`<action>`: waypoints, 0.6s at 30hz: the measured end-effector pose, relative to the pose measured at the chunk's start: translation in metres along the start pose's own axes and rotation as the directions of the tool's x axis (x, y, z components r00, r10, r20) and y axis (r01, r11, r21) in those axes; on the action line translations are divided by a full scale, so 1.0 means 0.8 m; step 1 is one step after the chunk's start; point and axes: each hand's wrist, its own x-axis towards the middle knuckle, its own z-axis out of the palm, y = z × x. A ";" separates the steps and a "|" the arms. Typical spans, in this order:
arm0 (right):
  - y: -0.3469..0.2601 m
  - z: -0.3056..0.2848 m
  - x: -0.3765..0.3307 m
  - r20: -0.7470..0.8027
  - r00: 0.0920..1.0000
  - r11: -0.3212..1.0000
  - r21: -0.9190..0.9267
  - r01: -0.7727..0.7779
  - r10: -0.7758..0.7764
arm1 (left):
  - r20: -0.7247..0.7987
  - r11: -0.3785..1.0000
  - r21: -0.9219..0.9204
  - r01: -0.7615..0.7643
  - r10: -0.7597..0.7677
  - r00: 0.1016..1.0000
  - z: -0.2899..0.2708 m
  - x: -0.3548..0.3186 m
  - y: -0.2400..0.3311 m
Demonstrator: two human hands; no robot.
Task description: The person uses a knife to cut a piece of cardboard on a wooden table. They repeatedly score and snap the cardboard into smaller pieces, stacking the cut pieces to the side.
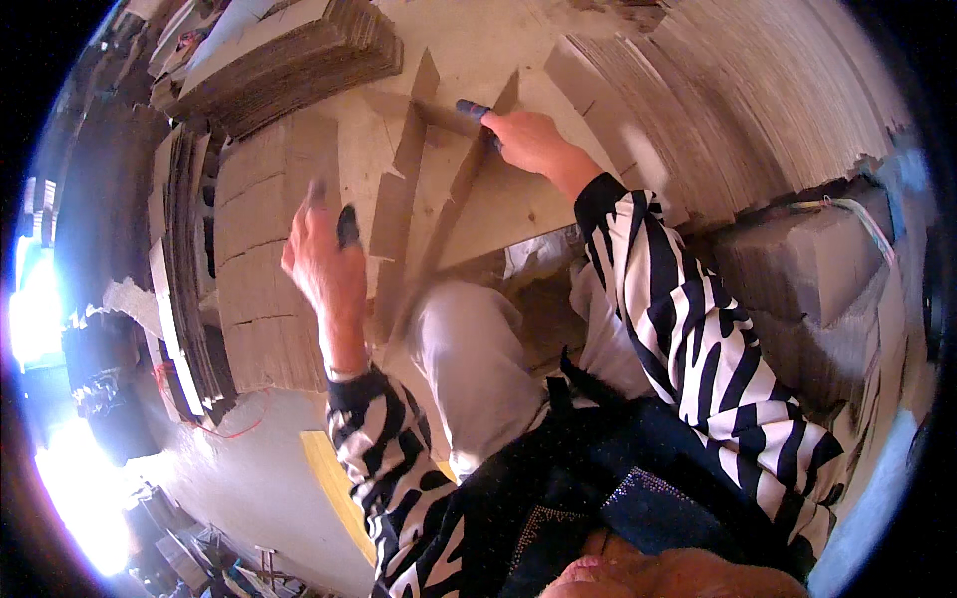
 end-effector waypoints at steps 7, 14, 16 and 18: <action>0.065 -0.073 -0.092 -0.540 0.841 0.993 -0.108 -0.041 -0.024 | -0.118 0.621 -0.736 0.268 -0.508 0.854 0.006 -0.198 -0.062; 0.173 -0.051 -0.191 -0.322 0.913 0.925 -0.199 -0.324 0.251 | -0.017 0.584 -0.760 0.286 -0.458 0.889 0.060 -0.144 -0.036; 0.151 -0.072 -0.181 -0.472 0.875 0.943 -0.229 -0.243 0.111 | 0.144 0.811 -0.535 0.236 -0.188 0.972 0.078 -0.119 -0.076; 0.119 -0.097 -0.171 -0.421 0.890 0.946 -0.181 -0.269 0.173 | 0.264 0.895 -0.355 0.271 -0.183 0.947 0.066 -0.092 -0.073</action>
